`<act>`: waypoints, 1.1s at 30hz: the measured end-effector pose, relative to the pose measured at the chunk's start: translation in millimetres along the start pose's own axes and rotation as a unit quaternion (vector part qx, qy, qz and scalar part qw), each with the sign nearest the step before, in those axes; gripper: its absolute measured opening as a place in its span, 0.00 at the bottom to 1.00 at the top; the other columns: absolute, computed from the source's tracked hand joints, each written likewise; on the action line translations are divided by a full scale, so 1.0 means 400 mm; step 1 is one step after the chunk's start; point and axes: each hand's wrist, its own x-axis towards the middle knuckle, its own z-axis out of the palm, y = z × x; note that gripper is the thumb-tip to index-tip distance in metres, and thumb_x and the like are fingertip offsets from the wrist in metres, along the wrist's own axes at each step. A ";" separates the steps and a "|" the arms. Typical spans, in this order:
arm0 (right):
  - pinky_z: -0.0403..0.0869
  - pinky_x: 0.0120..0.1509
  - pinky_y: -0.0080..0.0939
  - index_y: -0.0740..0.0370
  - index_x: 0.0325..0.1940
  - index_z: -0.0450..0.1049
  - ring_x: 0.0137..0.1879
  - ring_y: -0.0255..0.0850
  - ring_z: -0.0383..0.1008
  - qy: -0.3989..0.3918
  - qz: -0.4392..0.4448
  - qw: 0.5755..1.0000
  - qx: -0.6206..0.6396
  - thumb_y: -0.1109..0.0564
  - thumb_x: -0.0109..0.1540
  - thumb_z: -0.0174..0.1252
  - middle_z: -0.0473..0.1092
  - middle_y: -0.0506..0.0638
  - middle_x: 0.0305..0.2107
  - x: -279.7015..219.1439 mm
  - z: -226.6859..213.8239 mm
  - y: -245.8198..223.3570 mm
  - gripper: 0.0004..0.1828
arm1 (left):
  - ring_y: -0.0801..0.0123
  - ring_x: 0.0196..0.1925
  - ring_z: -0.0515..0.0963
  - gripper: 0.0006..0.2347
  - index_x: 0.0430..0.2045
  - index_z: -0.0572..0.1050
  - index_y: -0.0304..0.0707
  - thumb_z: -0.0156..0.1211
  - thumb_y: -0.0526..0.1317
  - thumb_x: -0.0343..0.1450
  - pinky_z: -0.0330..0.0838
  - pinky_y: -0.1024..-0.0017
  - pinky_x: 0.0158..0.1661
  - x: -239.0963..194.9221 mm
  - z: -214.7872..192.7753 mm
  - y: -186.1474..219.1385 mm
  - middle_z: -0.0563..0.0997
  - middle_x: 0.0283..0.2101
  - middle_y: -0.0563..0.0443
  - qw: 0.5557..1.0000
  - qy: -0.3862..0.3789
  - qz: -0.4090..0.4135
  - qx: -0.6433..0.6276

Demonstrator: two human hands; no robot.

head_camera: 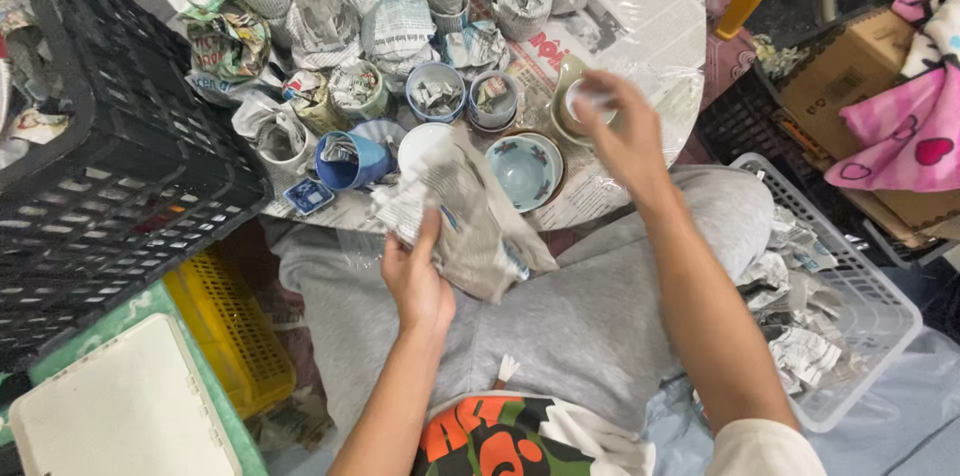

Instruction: The person sits cross-legged on the floor and wraps small ceramic bowls and cups with newspaper. They fold the paper around each item, place the wrapped pieces into a white basket, and continue handling additional items from a nearby table.

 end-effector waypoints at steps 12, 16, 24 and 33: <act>0.75 0.61 0.44 0.68 0.72 0.51 0.60 0.42 0.73 -0.200 0.129 0.932 0.274 0.61 0.54 0.73 0.70 0.59 0.58 -0.126 0.175 -0.068 0.49 | 0.68 0.54 0.78 0.17 0.52 0.70 0.31 0.65 0.26 0.70 0.74 0.68 0.55 0.038 0.117 -0.002 0.78 0.54 0.46 0.980 0.039 0.190 -0.051; 0.77 0.55 0.38 0.71 0.58 0.75 0.47 0.36 0.78 -0.138 0.159 0.926 0.313 0.66 0.60 0.63 0.79 0.52 0.45 -0.100 0.158 -0.047 0.21 | 0.65 0.53 0.80 0.19 0.52 0.71 0.32 0.65 0.24 0.67 0.74 0.67 0.54 0.036 0.078 0.019 0.79 0.53 0.44 0.992 0.019 0.109 -0.068; 0.75 0.53 0.35 0.69 0.55 0.78 0.45 0.33 0.77 -0.177 0.187 0.925 0.279 0.66 0.61 0.64 0.79 0.50 0.42 -0.086 0.106 -0.090 0.17 | 0.65 0.47 0.83 0.18 0.50 0.73 0.28 0.67 0.27 0.67 0.78 0.68 0.49 0.083 -0.032 0.081 0.83 0.47 0.44 0.993 -0.101 -0.050 0.032; 0.76 0.53 0.37 0.65 0.54 0.79 0.47 0.35 0.77 -0.273 0.178 0.913 0.244 0.71 0.57 0.62 0.78 0.49 0.43 -0.080 0.081 -0.077 0.21 | 0.67 0.41 0.84 0.11 0.42 0.79 0.25 0.69 0.29 0.68 0.80 0.68 0.42 0.101 -0.120 0.120 0.85 0.41 0.44 0.952 -0.234 -0.088 0.179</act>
